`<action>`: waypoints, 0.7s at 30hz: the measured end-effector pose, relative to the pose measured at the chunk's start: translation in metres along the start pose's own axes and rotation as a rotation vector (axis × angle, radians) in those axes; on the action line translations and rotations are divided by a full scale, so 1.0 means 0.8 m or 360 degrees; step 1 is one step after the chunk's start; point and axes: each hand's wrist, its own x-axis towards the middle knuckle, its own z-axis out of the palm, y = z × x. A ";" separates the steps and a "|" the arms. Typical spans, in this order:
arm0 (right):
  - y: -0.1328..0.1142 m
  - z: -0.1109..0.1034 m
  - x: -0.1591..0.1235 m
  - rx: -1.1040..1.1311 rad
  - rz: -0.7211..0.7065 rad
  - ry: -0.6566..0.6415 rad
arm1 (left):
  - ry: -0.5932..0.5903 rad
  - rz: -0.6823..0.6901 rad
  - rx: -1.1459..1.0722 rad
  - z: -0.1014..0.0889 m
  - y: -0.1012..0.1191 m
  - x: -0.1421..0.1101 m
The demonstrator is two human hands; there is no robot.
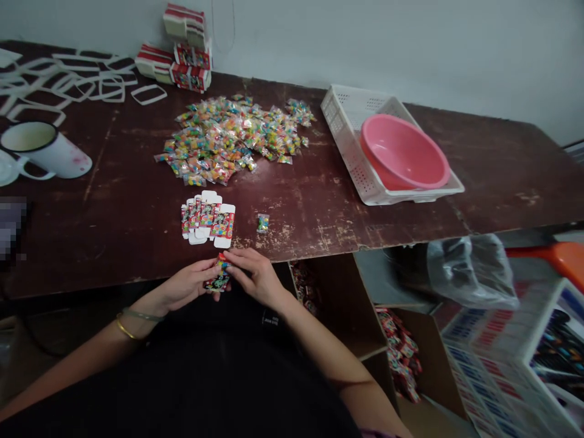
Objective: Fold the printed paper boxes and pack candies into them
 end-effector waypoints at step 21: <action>0.034 0.014 0.159 -0.1689 -0.0145 -0.0538 | 0.0707 0.0277 0.0245 -0.030 0.026 -0.001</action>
